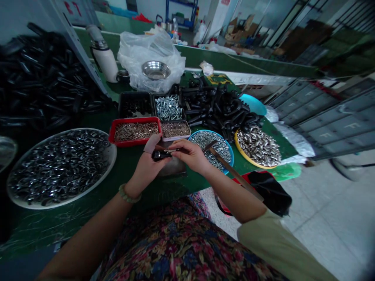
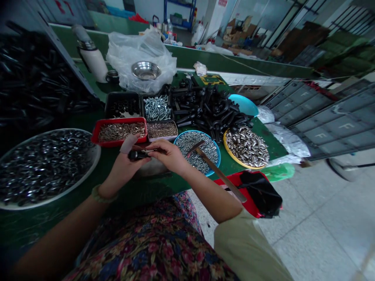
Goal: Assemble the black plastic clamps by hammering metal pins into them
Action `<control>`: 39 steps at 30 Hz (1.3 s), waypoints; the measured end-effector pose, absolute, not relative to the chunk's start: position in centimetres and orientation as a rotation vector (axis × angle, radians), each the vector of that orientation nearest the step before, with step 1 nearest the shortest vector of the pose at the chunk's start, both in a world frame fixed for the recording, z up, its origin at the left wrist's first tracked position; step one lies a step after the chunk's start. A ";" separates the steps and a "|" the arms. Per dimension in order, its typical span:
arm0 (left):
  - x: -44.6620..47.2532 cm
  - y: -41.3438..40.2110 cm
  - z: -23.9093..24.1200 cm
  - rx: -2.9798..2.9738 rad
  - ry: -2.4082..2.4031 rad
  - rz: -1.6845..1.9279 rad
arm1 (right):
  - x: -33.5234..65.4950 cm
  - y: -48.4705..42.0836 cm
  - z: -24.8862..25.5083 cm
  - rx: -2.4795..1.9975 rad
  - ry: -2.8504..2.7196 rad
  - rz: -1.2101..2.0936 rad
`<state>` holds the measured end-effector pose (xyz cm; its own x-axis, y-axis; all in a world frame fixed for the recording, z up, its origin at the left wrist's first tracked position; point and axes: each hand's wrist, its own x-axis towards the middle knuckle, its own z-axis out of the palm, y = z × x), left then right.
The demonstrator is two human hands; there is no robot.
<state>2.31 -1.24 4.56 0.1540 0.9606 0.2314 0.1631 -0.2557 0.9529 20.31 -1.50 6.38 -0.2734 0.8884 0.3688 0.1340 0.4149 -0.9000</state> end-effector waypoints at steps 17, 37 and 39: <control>1.0 -0.3 6.0 1.519 1.110 1.243 | 23.9 0.0 8.3 -1.044 -1.787 0.882; 1.9 0.9 6.0 1.631 0.991 0.892 | 21.2 -0.2 8.8 -0.945 -2.134 0.774; 2.3 1.6 6.1 1.611 0.917 0.737 | 21.8 1.4 9.9 -0.891 -2.354 0.732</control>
